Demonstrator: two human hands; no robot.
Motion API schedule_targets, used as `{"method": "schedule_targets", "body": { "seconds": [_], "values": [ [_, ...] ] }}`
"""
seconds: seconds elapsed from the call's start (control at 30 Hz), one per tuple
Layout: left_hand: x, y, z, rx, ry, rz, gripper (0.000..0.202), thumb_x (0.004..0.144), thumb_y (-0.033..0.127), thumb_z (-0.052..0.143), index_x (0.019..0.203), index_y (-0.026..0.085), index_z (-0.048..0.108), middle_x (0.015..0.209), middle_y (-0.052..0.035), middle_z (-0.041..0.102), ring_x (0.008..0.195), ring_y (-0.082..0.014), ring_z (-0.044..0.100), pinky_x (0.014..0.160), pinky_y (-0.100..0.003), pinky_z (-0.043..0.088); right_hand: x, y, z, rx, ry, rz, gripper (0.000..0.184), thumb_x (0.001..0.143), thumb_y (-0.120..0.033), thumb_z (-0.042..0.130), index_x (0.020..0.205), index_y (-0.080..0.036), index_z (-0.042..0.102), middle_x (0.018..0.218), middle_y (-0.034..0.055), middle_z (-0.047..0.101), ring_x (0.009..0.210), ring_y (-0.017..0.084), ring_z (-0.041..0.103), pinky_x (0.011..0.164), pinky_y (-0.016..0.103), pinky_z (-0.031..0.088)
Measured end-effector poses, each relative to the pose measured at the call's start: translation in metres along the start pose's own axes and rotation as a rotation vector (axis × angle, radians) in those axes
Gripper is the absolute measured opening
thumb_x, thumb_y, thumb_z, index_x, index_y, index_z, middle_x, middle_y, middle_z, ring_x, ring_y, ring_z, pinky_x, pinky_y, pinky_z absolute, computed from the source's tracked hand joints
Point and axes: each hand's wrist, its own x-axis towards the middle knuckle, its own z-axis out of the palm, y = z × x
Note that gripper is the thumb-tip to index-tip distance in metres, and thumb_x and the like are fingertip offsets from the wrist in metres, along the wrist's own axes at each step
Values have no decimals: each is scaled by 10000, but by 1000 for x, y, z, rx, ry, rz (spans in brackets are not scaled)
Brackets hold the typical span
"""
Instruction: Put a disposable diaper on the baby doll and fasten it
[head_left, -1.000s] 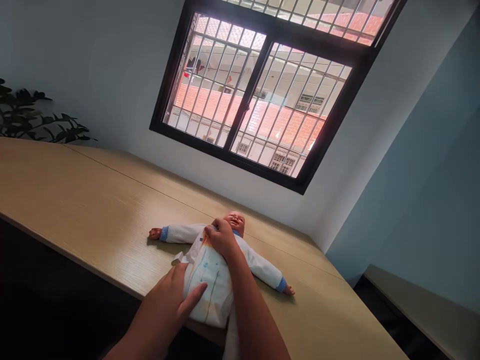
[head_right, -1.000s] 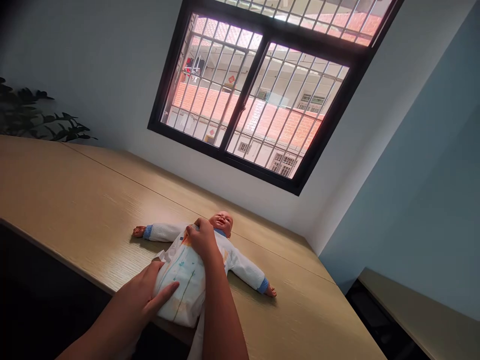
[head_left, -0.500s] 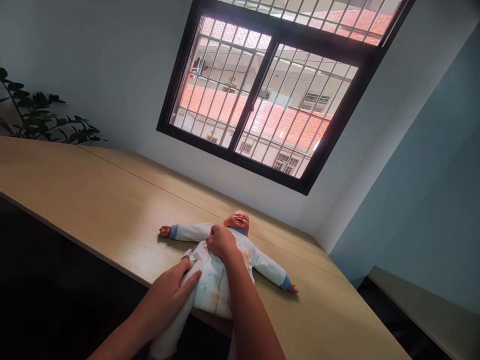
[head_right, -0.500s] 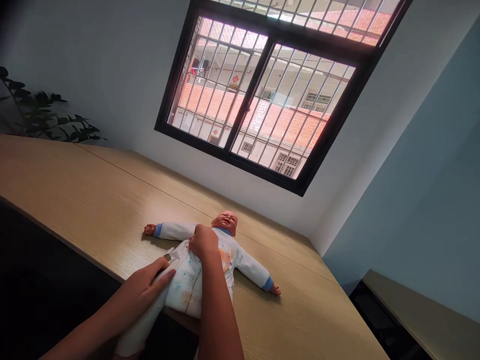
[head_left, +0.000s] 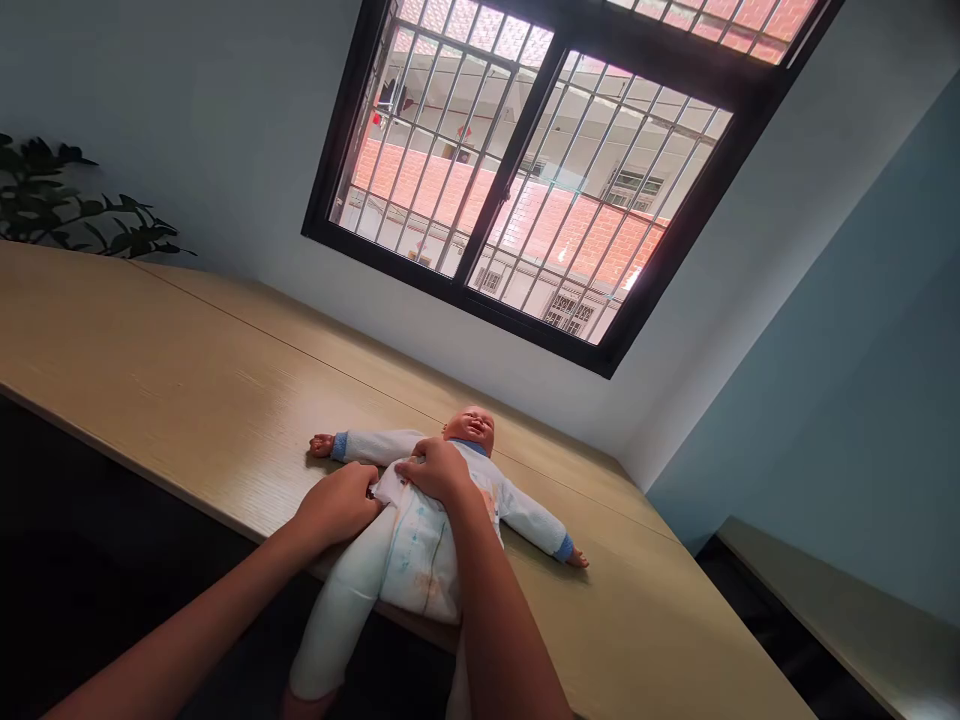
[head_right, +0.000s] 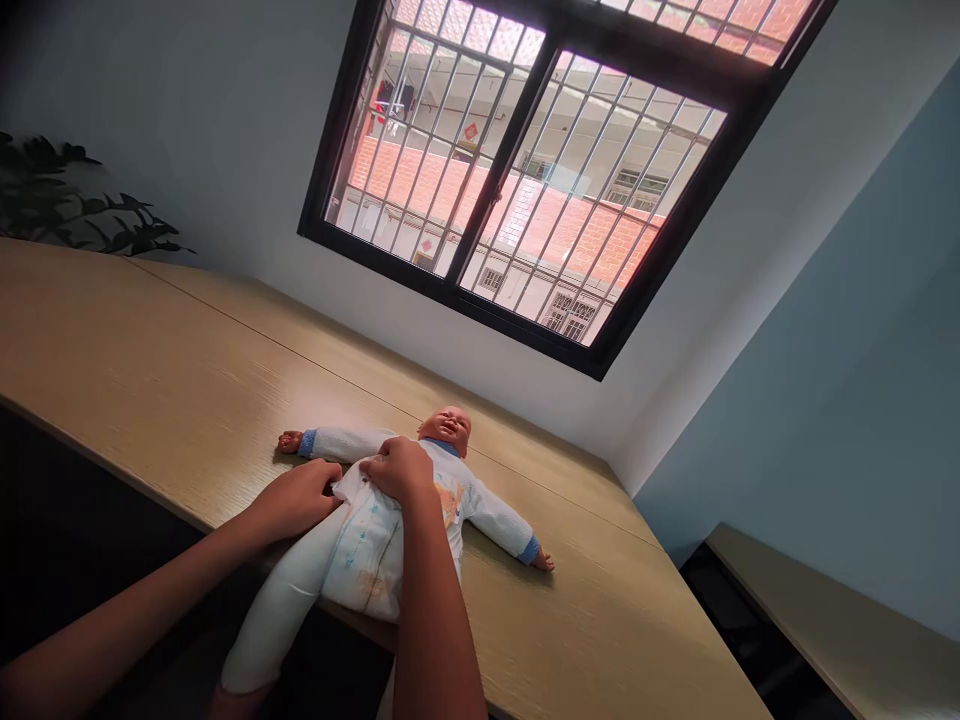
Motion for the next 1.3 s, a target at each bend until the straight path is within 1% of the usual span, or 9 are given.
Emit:
{"method": "schedule_targets", "body": {
  "seconds": [0.2, 0.4, 0.5, 0.6, 0.7, 0.87, 0.97, 1.1, 1.3],
  "values": [
    [7, -7, 3, -185, 58, -10, 98, 847, 287, 572, 786, 213, 591, 796, -50, 724, 775, -266, 662, 623, -328, 305, -4, -9, -3, -166, -18, -24, 161, 842, -320, 762, 926, -186, 790, 965, 116, 800, 861, 248, 694, 636, 309, 323],
    [13, -14, 11, -553, 58, -24, 176, 807, 371, 617, 779, 197, 611, 702, -22, 663, 656, -211, 607, 560, -288, 362, -9, -27, -7, -417, -58, -54, 242, 881, -207, 657, 1090, -169, 771, 1104, 144, 783, 977, 273, 709, 729, 319, 434],
    [17, -16, 17, -722, 8, -69, 218, 775, 409, 642, 801, 197, 596, 644, 7, 608, 564, -174, 562, 521, -267, 383, -10, -32, -5, -541, -18, -276, 277, 880, -142, 632, 1121, -177, 765, 1176, 152, 750, 1098, 287, 659, 865, 364, 454],
    [20, -19, 19, -840, -19, -113, 223, 723, 379, 667, 818, 195, 586, 653, 13, 608, 557, -156, 565, 518, -251, 415, -12, -32, -8, -555, -105, -462, 238, 902, -107, 600, 976, -207, 803, 1107, 109, 771, 1097, 266, 632, 918, 377, 427],
    [21, -19, 17, -890, -18, -158, 220, 660, 326, 674, 811, 187, 596, 692, 0, 645, 601, -154, 602, 561, -255, 490, -15, -28, -15, -482, -181, -416, 248, 918, -153, 605, 938, -238, 838, 988, 73, 799, 1064, 260, 636, 901, 375, 412],
    [21, -18, 13, -930, -9, -206, 200, 608, 288, 658, 761, 174, 600, 712, -17, 677, 645, -153, 640, 632, -265, 572, -17, -26, -26, -379, -292, -319, 302, 932, -469, 627, 786, -281, 814, 807, 44, 776, 1030, 278, 643, 866, 373, 429],
    [22, -19, 13, -940, 4, -237, 211, 583, 276, 672, 754, 176, 600, 671, -5, 664, 619, -152, 633, 610, -266, 579, -14, -32, -24, -485, -360, -295, 254, 895, -401, 613, 805, -269, 810, 899, 76, 795, 1131, 331, 627, 943, 446, 435],
    [24, -20, 11, -957, -1, -282, 250, 561, 280, 706, 768, 177, 612, 665, 0, 666, 639, -165, 654, 655, -292, 611, -10, -37, -17, -627, -396, -268, 333, 917, -382, 556, 976, -199, 828, 1109, 159, 793, 1239, 385, 588, 1039, 563, 416],
    [20, -6, 2, -1017, -86, -265, 306, 561, 323, 778, 798, 163, 669, 790, -60, 738, 800, -224, 723, 749, -311, 609, -11, -21, -8, -516, -342, -260, 369, 939, -370, 516, 951, -182, 834, 1108, 165, 787, 1249, 369, 577, 1048, 528, 417]
  ]
}}
